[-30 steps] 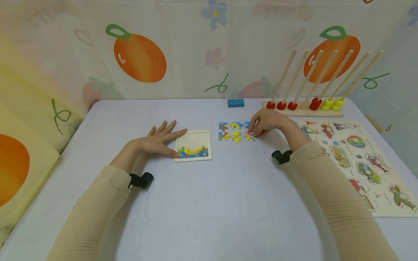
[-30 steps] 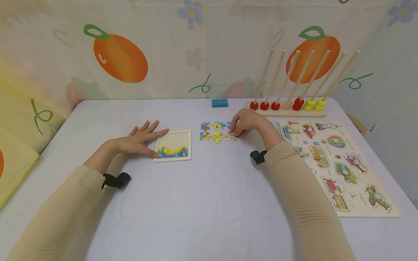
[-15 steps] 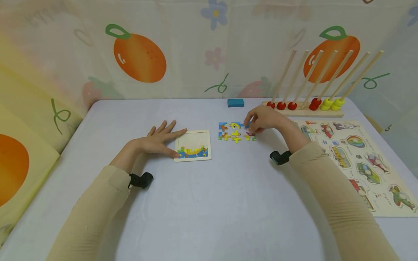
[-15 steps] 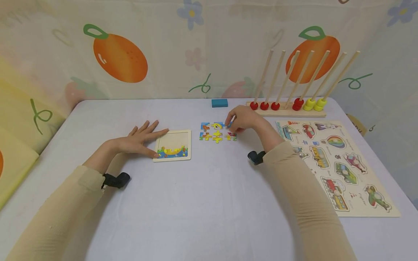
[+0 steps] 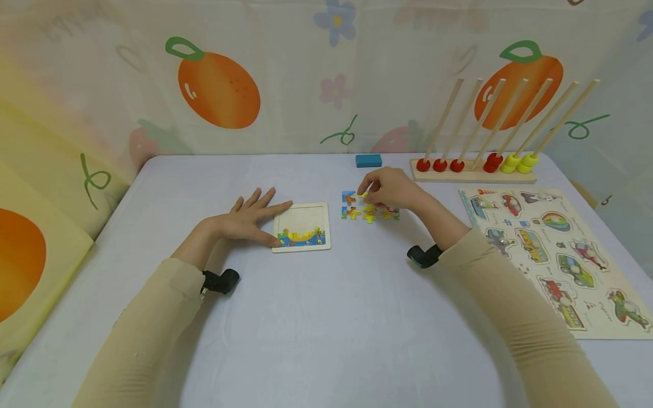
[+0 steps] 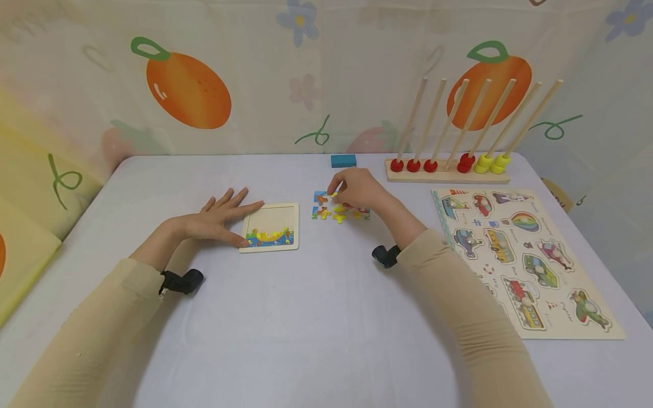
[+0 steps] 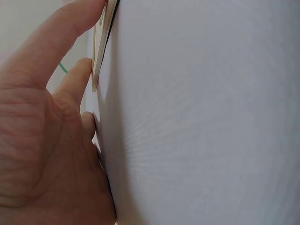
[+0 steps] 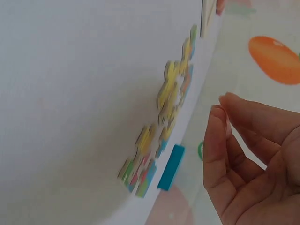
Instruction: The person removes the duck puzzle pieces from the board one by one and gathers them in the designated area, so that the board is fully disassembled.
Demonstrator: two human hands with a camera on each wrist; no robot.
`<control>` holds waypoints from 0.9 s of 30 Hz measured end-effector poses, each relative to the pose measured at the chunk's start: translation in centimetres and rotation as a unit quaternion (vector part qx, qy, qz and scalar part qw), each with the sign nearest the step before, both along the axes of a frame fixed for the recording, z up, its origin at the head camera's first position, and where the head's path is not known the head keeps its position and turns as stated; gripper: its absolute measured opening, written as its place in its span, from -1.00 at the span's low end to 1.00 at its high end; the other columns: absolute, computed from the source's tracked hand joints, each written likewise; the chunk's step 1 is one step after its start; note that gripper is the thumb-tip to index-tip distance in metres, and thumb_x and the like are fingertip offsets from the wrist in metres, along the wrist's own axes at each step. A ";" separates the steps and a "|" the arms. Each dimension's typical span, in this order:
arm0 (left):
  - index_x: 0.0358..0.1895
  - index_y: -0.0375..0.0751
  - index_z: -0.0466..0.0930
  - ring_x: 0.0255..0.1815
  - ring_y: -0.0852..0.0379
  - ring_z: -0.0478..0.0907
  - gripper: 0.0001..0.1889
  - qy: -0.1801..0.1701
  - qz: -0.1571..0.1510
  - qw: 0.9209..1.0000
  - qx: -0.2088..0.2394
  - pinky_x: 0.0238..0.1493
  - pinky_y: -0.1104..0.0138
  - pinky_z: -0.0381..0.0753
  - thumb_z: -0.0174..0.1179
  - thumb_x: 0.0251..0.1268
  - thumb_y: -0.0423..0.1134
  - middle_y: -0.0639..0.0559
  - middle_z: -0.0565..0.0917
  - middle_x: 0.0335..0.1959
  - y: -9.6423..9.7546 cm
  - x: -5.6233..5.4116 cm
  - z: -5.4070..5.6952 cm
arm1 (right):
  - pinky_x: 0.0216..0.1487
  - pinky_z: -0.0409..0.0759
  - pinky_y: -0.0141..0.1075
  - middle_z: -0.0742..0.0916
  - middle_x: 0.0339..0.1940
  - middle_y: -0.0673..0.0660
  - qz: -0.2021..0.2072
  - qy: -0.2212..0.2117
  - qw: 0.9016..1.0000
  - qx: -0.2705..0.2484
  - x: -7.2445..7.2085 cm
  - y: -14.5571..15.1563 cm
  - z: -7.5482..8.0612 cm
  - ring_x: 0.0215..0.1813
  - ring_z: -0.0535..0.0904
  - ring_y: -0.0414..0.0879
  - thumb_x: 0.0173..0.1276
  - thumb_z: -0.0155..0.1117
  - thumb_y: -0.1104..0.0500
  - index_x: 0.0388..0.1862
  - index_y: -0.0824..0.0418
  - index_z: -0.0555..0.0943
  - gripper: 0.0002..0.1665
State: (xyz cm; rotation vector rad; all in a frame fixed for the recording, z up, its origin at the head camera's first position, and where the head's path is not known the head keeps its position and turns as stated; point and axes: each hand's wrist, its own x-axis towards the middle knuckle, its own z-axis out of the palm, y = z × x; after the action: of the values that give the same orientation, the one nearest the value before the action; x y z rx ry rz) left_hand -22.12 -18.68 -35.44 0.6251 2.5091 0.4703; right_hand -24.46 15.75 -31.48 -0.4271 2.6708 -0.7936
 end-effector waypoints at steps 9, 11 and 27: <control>0.59 0.28 -0.07 0.65 -0.24 -0.61 0.05 0.000 0.005 1.000 -0.003 0.51 -0.30 -0.61 0.33 0.03 0.26 -0.09 -0.42 0.66 0.1 0.0 -0.1 | -0.41 0.46 -0.42 0.64 -0.43 0.12 0.019 0.004 0.998 -0.053 1.1 -2.4 0.0 -0.44 0.55 -0.03 0.36 0.25 0.26 -0.08 0.23 0.69 -0.80; 0.59 0.27 -0.07 0.65 -0.24 -0.61 0.07 0.000 0.006 1.000 -0.002 0.51 -0.30 -0.61 0.34 0.02 0.26 -0.09 -0.42 0.66 0.1 0.0 -0.1 | -0.41 0.45 -0.43 0.63 -0.43 0.11 0.026 0.009 0.998 -0.060 1.2 -2.9 0.0 -0.42 0.54 -0.04 0.35 0.24 0.27 -0.07 0.24 0.69 -0.79; 0.60 0.28 -0.11 0.64 -0.24 -0.64 0.17 -0.007 0.011 1.000 -0.009 0.51 -0.31 -0.60 0.42 -0.10 0.29 -0.08 -0.44 0.66 0.2 -0.2 -0.1 | -0.33 0.58 -0.46 0.72 -0.29 0.11 0.082 0.016 0.995 -0.060 2.4 -6.6 -0.7 -0.26 0.64 -0.09 0.36 0.24 0.24 -0.04 0.20 0.68 -0.77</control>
State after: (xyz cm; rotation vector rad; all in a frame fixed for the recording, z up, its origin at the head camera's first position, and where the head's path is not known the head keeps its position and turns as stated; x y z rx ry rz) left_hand -22.28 -18.44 -35.55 0.5859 2.5063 0.4577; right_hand -22.10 9.15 -32.18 -0.6850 2.5834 -0.9068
